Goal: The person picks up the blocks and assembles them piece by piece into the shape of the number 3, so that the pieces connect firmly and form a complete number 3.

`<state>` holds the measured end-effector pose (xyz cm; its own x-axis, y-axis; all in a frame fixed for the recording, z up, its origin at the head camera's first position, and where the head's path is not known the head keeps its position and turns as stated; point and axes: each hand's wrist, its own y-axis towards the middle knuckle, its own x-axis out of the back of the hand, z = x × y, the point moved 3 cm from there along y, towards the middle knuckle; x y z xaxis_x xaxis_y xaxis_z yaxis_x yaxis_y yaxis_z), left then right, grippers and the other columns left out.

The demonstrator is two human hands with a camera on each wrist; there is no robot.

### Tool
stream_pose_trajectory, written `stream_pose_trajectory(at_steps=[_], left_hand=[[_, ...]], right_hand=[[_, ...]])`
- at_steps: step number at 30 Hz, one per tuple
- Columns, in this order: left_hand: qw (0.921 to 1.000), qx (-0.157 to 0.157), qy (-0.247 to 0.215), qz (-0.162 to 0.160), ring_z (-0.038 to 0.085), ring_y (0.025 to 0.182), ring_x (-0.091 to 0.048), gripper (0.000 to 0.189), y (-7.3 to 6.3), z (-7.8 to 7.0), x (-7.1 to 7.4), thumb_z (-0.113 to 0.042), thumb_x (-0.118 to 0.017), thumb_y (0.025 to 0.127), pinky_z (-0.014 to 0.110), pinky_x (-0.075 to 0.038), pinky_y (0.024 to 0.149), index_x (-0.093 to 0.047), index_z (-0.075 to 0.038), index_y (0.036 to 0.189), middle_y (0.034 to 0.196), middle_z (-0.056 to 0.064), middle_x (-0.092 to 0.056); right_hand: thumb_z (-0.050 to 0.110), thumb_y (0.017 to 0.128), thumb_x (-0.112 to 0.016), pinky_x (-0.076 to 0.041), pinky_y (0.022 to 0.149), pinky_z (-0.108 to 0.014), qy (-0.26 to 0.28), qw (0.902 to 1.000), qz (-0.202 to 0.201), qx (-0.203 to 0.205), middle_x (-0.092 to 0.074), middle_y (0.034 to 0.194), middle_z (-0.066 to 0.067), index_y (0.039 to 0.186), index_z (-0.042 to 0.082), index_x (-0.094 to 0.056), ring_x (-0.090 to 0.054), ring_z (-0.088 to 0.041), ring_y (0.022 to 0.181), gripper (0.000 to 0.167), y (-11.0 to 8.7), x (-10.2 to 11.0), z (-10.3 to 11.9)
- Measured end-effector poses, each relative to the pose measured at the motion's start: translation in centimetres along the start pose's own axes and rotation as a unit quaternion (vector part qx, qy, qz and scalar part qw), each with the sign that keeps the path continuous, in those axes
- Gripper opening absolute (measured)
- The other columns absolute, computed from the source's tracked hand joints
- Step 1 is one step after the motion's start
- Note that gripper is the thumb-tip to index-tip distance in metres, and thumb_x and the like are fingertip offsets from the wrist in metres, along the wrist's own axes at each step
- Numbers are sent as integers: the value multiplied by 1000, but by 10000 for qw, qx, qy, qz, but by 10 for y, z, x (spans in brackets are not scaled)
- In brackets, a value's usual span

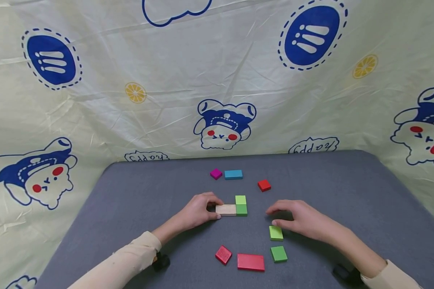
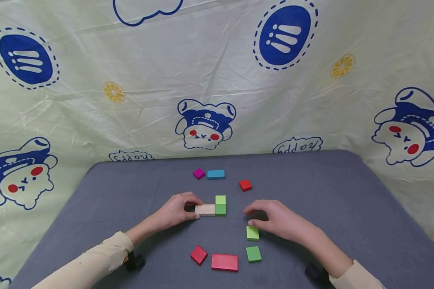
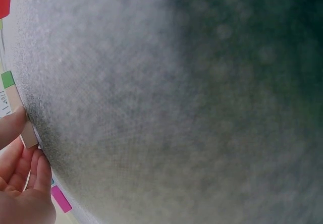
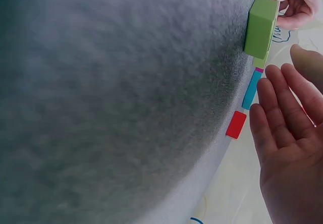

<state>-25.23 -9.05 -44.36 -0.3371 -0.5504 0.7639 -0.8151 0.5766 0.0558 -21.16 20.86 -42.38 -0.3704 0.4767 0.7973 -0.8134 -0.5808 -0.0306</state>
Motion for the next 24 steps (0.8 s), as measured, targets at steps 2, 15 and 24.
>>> stream_pose_trajectory(at_steps=[2, 15, 24], left_hand=[[10000, 10, 0, -3, 13, 94, -56, 27, 0, 0, 0, -13, -78, 85, 31, -48, 86, -72, -11, 111, 101, -5, -62], [10000, -12, 2, -44, 15, 94, -56, 27, -1, 0, 0, -12, -78, 85, 31, -48, 85, -72, -11, 111, 100, -4, -62], [10000, 16, -26, -30, 14, 94, -56, 27, -1, 0, 0, -13, -78, 85, 31, -48, 85, -72, -11, 111, 100, -5, -62]], right_hand=[[30, 90, -73, -47, 93, -46, 57, 10000, 61, -29, -64, 113, 12, 117, 22, -68, -58, -13, 106, 29, -3, 0, 0], [37, 86, -75, -49, 88, -34, 295, 9992, 273, 87, -64, 107, 16, 112, 27, -69, -59, -9, 100, 28, -21, -3, -4], [36, 82, -79, -49, 83, -31, 114, 9995, 290, 55, -62, 105, 17, 113, 26, -68, -57, -5, 95, 34, -23, -6, -7]])
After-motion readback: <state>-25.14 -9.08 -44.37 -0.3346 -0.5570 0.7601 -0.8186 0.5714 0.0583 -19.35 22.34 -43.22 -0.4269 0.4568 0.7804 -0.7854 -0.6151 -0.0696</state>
